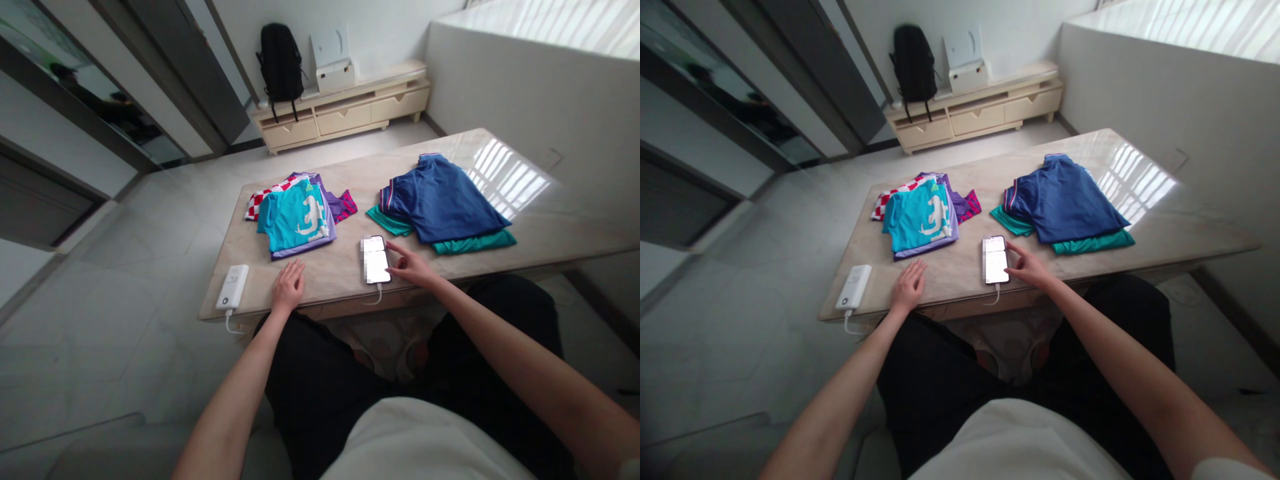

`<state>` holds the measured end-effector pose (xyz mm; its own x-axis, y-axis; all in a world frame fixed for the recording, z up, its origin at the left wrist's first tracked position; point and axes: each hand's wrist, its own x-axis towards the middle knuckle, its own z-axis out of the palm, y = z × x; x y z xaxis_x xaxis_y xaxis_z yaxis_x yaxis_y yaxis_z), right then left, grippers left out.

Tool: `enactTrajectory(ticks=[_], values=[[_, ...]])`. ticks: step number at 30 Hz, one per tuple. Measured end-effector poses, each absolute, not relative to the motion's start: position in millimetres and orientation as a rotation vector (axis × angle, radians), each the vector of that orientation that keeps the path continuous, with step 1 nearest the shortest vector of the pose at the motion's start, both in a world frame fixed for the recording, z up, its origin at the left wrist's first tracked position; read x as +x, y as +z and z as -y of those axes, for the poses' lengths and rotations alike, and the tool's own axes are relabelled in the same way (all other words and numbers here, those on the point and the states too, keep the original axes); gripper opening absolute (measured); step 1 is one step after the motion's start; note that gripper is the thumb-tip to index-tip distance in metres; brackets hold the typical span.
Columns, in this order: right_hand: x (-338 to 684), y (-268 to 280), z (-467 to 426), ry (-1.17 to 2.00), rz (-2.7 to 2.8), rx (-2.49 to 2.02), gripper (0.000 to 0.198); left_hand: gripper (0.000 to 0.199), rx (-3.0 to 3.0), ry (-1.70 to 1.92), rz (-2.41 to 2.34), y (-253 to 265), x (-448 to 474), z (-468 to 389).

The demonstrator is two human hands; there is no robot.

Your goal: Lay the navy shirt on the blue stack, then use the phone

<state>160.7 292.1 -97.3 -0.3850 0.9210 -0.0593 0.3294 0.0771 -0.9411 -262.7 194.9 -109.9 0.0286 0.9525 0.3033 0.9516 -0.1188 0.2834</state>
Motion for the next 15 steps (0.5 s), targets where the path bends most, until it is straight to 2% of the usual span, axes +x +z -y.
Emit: enactTrajectory(ticks=[15], values=[[160.4, -95.4, -292.5, 1.325, 1.814, -1.243, 0.097, 0.045, 2.26, 0.65, -2.091, -111.6, -263.6, -194.7]])
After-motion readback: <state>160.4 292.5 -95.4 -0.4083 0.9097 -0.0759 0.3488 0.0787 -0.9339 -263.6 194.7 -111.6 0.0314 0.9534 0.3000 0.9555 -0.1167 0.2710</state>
